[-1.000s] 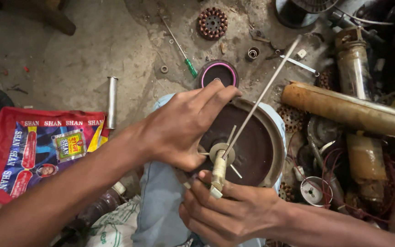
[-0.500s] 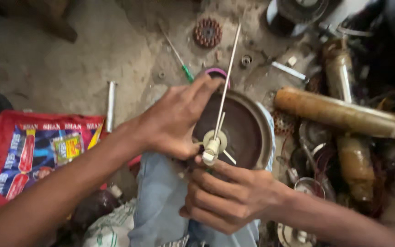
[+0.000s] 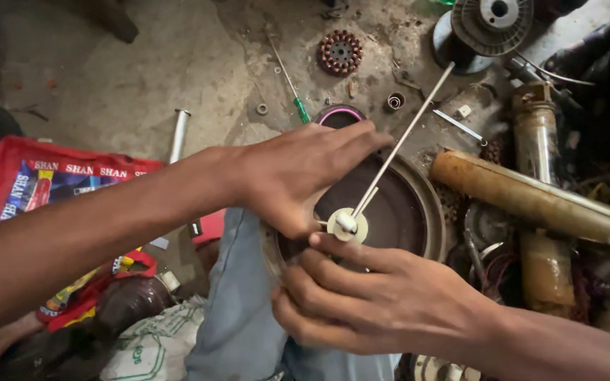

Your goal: The person sits on the floor and uses a green screwdriver to adjust a central hub on a circular metal plate. They insert a metal rod, rotate the hub, and wipe the surface with a dark cloth.

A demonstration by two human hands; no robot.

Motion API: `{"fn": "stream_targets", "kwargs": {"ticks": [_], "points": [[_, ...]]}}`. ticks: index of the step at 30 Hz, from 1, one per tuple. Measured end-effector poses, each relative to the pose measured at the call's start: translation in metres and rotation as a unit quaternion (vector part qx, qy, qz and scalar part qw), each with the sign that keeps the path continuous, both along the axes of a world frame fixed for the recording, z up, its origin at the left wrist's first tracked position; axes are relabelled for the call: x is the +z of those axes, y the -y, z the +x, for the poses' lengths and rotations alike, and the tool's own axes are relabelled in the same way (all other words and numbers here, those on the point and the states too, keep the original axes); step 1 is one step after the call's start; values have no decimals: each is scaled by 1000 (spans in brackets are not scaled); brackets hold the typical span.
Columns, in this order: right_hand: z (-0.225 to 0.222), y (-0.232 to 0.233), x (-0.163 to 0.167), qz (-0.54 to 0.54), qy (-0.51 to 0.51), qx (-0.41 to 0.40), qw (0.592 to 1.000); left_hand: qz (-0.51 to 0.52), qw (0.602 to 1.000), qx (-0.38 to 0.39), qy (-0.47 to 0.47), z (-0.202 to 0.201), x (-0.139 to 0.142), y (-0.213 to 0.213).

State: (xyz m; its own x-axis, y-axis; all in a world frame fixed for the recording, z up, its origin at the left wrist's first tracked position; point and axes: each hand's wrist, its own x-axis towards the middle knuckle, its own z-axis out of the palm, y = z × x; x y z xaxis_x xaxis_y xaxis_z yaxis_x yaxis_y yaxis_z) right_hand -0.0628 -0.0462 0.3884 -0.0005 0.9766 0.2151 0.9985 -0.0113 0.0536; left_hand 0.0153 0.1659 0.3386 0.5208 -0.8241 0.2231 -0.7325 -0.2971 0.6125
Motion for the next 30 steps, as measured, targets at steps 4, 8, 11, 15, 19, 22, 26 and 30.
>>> {"fn": "stream_targets", "kwargs": {"ticks": [4,8,11,15,19,22,26,30], "points": [[15,4,-2,33,-23,25,999,18,999,28,-28,3,-3,4],[26,5,-9,58,-41,31,997,-25,999,26,1,9,-2,-3],[31,4,-13,17,27,57,998,-15,999,32,-21,11,-2,-9],[30,0,-17,6,-38,69,997,-11,999,37,3,12,-8,-11],[21,-5,-9,42,-15,19,999,-11,1000,16,8,16,-2,-10],[5,-19,3,66,-31,-61,995,17,999,-42,-8,25,11,-8],[-18,-56,11,99,-49,-217,970,110,985,-119,54,40,17,2],[-20,-71,4,66,-12,-279,958,71,979,-74,176,35,5,5]]}}
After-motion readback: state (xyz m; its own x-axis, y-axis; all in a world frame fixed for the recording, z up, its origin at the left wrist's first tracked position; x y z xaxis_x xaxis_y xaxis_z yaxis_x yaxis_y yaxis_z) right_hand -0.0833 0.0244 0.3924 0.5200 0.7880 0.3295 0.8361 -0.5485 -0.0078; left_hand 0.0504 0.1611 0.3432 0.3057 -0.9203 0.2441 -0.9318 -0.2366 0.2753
